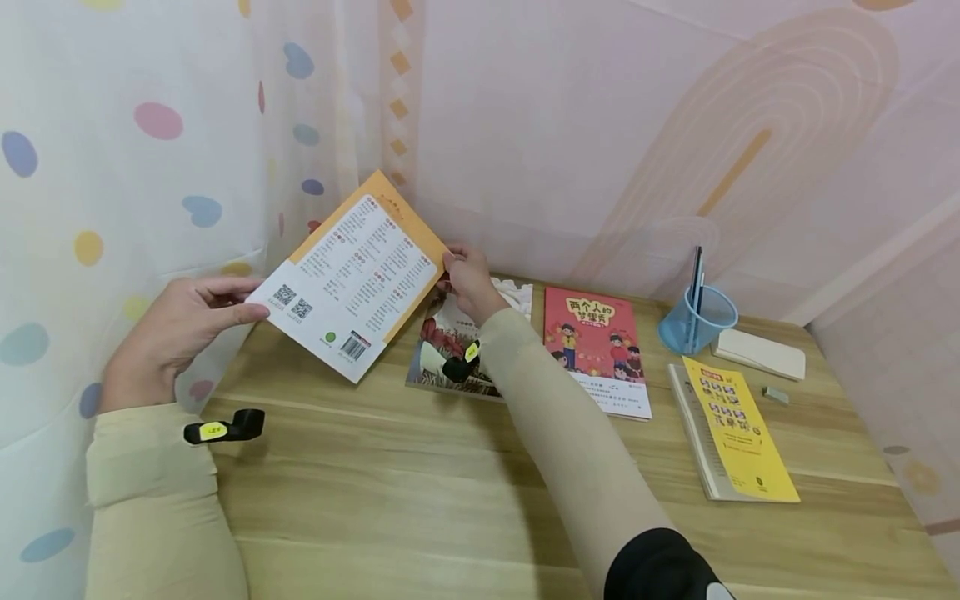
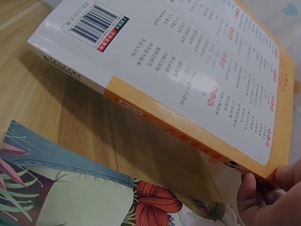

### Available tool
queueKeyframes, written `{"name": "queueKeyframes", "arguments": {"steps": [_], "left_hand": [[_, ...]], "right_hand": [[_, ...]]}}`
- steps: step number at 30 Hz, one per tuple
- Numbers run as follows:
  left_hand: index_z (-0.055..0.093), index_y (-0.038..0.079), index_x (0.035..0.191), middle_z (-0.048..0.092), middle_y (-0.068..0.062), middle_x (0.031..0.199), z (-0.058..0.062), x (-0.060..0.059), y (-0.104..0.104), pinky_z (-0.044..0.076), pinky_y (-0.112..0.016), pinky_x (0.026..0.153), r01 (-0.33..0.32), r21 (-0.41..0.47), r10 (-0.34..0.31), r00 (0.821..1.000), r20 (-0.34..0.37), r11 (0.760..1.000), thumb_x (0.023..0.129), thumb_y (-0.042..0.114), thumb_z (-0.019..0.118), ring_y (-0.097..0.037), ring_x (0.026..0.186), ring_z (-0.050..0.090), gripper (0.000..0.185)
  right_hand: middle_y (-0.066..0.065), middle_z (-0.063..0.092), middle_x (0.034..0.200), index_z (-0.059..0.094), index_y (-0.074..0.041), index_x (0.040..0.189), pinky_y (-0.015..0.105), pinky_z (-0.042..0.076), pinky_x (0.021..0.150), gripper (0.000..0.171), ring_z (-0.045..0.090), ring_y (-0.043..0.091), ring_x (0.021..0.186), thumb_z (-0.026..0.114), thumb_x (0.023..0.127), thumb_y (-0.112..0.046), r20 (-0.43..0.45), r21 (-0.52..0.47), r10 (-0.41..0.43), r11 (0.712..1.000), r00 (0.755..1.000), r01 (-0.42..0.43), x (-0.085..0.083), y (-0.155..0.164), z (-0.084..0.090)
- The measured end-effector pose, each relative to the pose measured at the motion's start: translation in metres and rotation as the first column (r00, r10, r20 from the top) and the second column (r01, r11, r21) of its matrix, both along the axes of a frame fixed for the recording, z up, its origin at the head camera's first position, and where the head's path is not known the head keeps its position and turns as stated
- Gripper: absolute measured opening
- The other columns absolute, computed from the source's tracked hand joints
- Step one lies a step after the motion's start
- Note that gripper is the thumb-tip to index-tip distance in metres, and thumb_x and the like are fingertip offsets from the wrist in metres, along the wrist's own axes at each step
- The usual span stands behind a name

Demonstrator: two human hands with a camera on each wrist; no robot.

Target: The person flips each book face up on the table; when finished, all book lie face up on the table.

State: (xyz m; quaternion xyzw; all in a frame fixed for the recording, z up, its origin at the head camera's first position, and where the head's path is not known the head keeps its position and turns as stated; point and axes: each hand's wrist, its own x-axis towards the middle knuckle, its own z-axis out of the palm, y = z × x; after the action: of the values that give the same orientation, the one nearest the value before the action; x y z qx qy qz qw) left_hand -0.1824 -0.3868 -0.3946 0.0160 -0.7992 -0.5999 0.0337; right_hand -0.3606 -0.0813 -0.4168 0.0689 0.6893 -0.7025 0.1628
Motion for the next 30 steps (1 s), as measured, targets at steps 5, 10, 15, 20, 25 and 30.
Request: {"name": "queueKeyframes", "arguments": {"steps": [5,10,15,20,25,30], "left_hand": [[0.078,0.007,0.114,0.075,0.012,0.098,0.0,-0.002,0.003,0.051,-0.016,0.07,0.001,0.089,0.002,0.999,-0.035,0.996,0.086,-0.006,0.077,-0.008,0.084,0.065,0.03],[0.078,0.002,0.111,0.075,0.005,0.098,0.0,-0.004,0.009,0.051,-0.017,0.069,0.031,0.206,-0.015,0.997,-0.079,0.978,0.083,-0.012,0.076,-0.011,0.082,0.066,0.031],[0.076,-0.004,0.111,0.073,-0.001,0.097,0.002,-0.003,0.013,0.05,-0.017,0.069,0.087,0.281,-0.049,0.989,-0.139,0.956,0.082,-0.018,0.073,-0.012,0.081,0.065,0.033],[0.076,-0.004,0.111,0.071,-0.002,0.096,0.006,-0.005,0.016,0.051,-0.017,0.068,0.108,0.268,-0.068,0.986,-0.154,0.957,0.081,-0.019,0.074,-0.012,0.082,0.065,0.033],[0.076,-0.005,0.11,0.068,-0.003,0.093,0.008,-0.005,0.02,0.052,-0.016,0.066,0.163,0.291,-0.11,0.976,-0.189,0.943,0.079,-0.021,0.073,-0.011,0.079,0.065,0.035],[0.076,-0.006,0.108,0.065,-0.003,0.09,0.008,-0.004,0.022,0.05,-0.016,0.065,0.192,0.266,-0.139,0.969,-0.206,0.945,0.078,-0.022,0.074,-0.011,0.076,0.063,0.034]], "right_hand": [[0.011,0.059,0.106,0.058,-0.004,0.131,0.041,0.052,0.089,0.027,0.057,0.019,0.08,0.046,0.109,-0.014,-0.001,-0.029,0.007,1.0,1.0,-0.007,0.001,-0.001,0.001],[0.011,0.059,0.104,0.057,-0.004,0.13,0.044,0.053,0.096,0.026,0.059,0.019,0.082,0.046,0.109,-0.014,0.019,-0.051,0.015,0.999,1.0,-0.014,0.003,0.0,0.002],[0.011,0.059,0.108,0.054,-0.003,0.137,0.039,0.055,0.094,0.031,0.061,0.018,0.088,0.045,0.109,-0.014,0.034,-0.058,0.022,0.998,0.999,-0.02,0.003,-0.001,0.004],[0.011,0.057,0.108,0.05,-0.002,0.141,0.039,0.055,0.095,0.033,0.059,0.019,0.091,0.042,0.11,-0.011,0.041,-0.091,0.023,0.996,0.999,-0.019,0.003,-0.002,0.005],[0.009,0.053,0.107,0.049,-0.004,0.14,0.036,0.058,0.084,0.032,0.056,0.022,0.094,0.039,0.111,-0.011,0.057,-0.08,0.04,0.996,0.998,-0.035,0.002,-0.001,0.006],[0.011,0.055,0.108,0.051,-0.007,0.137,0.031,0.057,0.076,0.029,0.057,0.025,0.095,0.04,0.11,-0.012,0.102,-0.122,0.039,0.992,0.994,-0.026,0.003,-0.001,0.004]]}}
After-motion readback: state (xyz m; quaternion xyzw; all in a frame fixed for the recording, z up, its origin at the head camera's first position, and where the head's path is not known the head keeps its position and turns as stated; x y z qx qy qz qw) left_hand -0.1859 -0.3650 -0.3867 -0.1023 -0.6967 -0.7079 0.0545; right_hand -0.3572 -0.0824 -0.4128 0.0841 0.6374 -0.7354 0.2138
